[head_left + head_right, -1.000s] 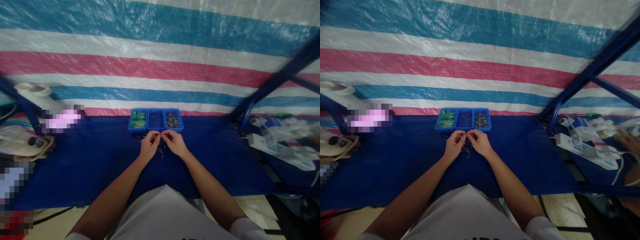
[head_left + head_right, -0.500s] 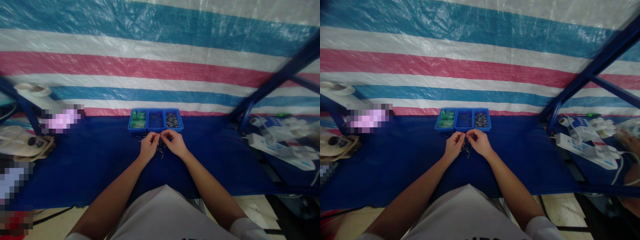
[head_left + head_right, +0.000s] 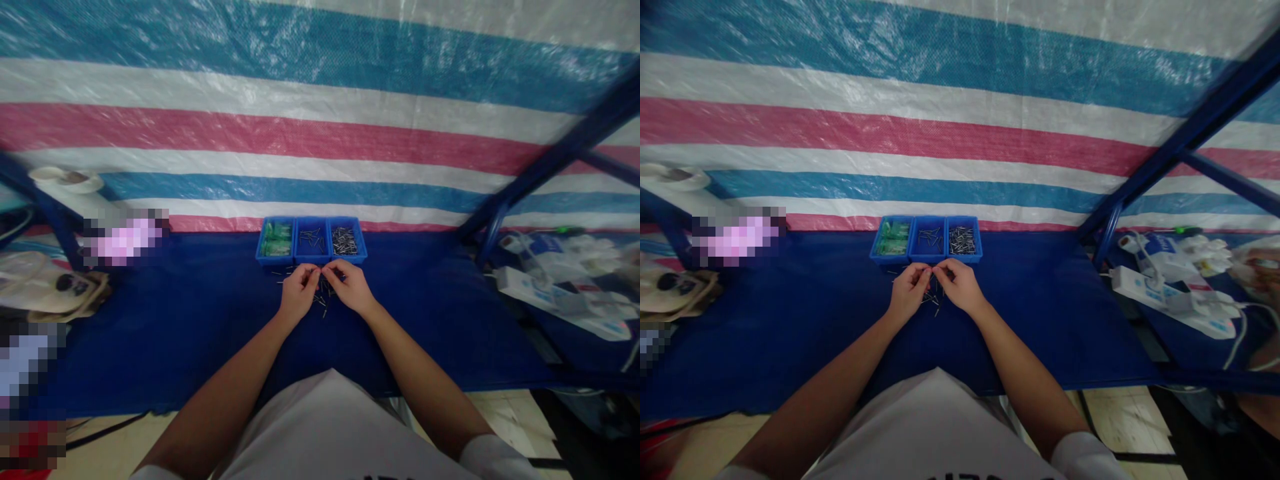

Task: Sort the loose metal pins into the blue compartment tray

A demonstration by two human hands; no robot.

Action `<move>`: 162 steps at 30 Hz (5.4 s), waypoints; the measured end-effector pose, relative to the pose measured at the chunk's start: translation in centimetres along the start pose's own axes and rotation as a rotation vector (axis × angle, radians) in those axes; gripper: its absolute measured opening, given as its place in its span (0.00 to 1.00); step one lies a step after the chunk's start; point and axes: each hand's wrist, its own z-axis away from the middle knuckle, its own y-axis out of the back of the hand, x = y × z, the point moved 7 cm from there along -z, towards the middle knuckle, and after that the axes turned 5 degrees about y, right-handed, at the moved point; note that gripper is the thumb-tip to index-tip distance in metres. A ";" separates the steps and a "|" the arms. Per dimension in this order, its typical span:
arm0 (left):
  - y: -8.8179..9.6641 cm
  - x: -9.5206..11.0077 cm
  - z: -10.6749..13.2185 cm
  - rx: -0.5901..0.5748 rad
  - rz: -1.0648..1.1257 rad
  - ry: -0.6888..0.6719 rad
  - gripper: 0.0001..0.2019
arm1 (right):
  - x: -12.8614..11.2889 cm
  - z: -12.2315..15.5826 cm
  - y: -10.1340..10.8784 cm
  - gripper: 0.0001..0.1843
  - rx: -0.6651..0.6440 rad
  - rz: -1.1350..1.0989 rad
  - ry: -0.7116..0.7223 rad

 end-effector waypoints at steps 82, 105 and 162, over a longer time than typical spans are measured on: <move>-0.3 0.8 0.1 -0.059 -0.056 -0.029 0.15 | 1.7 0.1 -0.4 0.28 -0.070 -0.132 -0.166; -0.3 0.3 0.0 -0.043 -0.022 -0.003 0.15 | 1.6 0.1 -0.4 0.16 -0.053 -0.154 -0.165; -0.1 0.0 0.0 -0.018 0.031 0.022 0.15 | 0.7 -0.2 0.2 0.12 -0.043 -0.076 -0.113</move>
